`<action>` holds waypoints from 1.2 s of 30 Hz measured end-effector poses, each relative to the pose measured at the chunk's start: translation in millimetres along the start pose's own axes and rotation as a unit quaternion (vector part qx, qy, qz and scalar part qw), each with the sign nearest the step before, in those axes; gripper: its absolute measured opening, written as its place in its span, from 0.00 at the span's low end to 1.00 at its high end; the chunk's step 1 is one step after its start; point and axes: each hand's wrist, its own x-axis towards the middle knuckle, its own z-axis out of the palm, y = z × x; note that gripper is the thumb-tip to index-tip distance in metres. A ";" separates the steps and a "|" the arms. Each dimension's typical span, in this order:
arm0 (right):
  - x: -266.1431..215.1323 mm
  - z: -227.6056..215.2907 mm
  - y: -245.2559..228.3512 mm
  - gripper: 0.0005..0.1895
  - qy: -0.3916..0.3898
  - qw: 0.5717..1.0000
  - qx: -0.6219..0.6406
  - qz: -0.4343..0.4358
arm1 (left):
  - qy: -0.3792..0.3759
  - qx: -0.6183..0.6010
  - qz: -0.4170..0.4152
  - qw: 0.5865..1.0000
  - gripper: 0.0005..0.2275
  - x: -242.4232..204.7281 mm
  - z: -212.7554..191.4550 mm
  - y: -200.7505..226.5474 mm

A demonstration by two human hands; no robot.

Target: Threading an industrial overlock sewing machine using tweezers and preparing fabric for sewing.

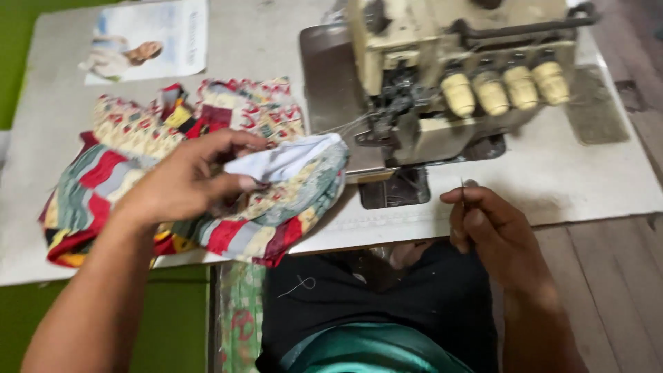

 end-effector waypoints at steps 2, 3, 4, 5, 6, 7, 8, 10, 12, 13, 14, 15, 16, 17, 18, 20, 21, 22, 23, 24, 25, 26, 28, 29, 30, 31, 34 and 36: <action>4.4 8.7 -8.3 0.17 0.005 1.000 -0.006 0.023 | 0.000 -0.002 0.028 1.000 0.25 -0.9 6.5 -12.3; 6.9 14.7 -15.8 0.19 -0.005 1.000 -0.003 0.026 | 0.028 -0.003 0.041 0.999 0.20 -1.4 10.8 -16.4; 9.6 20.4 -23.6 0.21 -0.014 1.000 0.000 0.027 | 0.056 -0.003 0.056 0.997 0.15 -1.0 14.8 -19.9; 10.6 24.3 -22.9 0.21 -0.019 0.999 0.001 0.026 | 0.060 -0.005 0.053 0.997 0.15 4.3 18.4 -33.3; 11.6 28.3 -22.3 0.21 -0.020 0.999 0.020 0.019 | 0.111 -0.026 0.128 0.985 0.09 10.4 21.5 -46.3; 12.6 32.4 -21.8 0.22 -0.022 0.999 0.039 0.012 | 0.161 -0.046 0.202 0.965 0.04 16.4 24.4 -59.2; 13.3 35.2 -20.7 0.22 -0.024 0.999 0.038 0.009 | 0.163 -0.046 0.202 0.964 0.04 16.6 25.2 -62.2; 12.9 40.8 -17.9 0.17 -0.020 0.999 0.021 0.020 | 0.156 -0.126 0.202 0.959 0.05 16.8 28.3 -69.0; 20.3 53.5 -33.2 0.14 -0.010 0.993 -0.100 0.064 | 0.129 -0.158 0.200 0.958 0.05 9.8 31.7 -64.2; 23.9 60.1 -41.2 0.11 0.002 0.970 -0.218 0.106 | 0.101 -0.188 0.199 0.957 0.05 6.1 33.1 -61.7; 28.9 73.7 -51.0 0.11 0.002 0.970 -0.219 0.107 | 0.100 -0.189 0.199 0.957 0.05 1.8 33.5 -58.8; 33.6 87.0 -60.8 0.13 0.014 0.957 -0.282 0.071 | 0.092 -0.168 0.213 0.958 0.05 -2.7 34.3 -55.7; 39.2 99.7 -70.5 0.14 0.028 0.938 -0.344 0.034 | 0.085 -0.145 0.230 0.959 0.05 -5.8 34.4 -51.7; 44.9 106.3 -71.9 0.14 0.030 0.938 -0.345 0.033 | 0.084 -0.145 0.232 0.958 0.05 -11.2 35.8 -49.5; 49.3 113.0 -73.4 0.12 0.040 0.910 -0.397 -0.109 | 0.094 -0.144 0.239 0.956 0.06 -16.8 37.9 -47.5; 52.2 123.2 -73.0 0.10 0.047 0.861 -0.443 -0.247 | 0.103 -0.144 0.246 0.953 0.07 -26.7 41.2 -46.6; 50.6 127.1 -71.4 0.13 0.041 0.869 -0.445 -0.211 | 0.110 -0.124 0.246 0.955 0.09 -31.2 42.2 -47.7; 50.9 131.3 -70.0 0.15 0.035 0.876 -0.446 -0.178 | 0.120 -0.103 0.247 0.956 0.11 -35.6 41.7 -48.7; 50.5 130.0 -68.4 0.15 0.035 0.876 -0.447 -0.179 | 0.121 -0.103 0.249 0.956 0.11 -42.3 37.8 -49.1; 48.7 128.2 -66.5 0.15 0.053 0.876 -0.459 -0.139 | 0.074 -0.112 0.219 0.966 0.04 -48.3 34.9 -49.5; 47.1 125.8 -64.2 0.16 0.070 0.874 -0.470 -0.099 | 0.027 -0.121 0.188 0.974 0.05 -53.6 32.1 -49.7; 47.6 118.2 -63.4 0.16 0.073 0.872 -0.473 -0.098 | 0.024 -0.122 0.192 0.974 0.05 -55.6 31.2 -49.1; 47.4 102.7 -60.7 0.09 0.042 0.864 -0.479 -0.152 | 0.084 0.038 0.149 0.985 0.20 -60.3 31.1 -49.0; 48.6 93.4 -47.6 0.09 0.042 0.863 -0.481 -0.148 | 0.080 0.036 0.149 0.985 0.20 -49.9 37.1 -59.5; 50.9 83.8 -34.3 0.11 0.073 0.854 -0.502 -0.111 | 0.172 0.019 0.231 0.957 0.10 -38.3 41.8 -69.1; 53.2 73.5 -21.0 0.14 0.105 0.843 -0.522 -0.073 | 0.259 0.002 0.311 0.914 0.01 -26.2 46.8 -78.2; 60.2 77.1 -34.3 0.16 0.085 0.812 -0.576 -0.044 | 0.314 -0.080 0.330 0.887 0.06 -10.5 53.2 -79.4; 65.9 83.2 -50.8 0.16 0.056 0.802 -0.594 -0.021 | 0.302 -0.107 0.338 0.885 0.07 -6.6 58.7 -76.2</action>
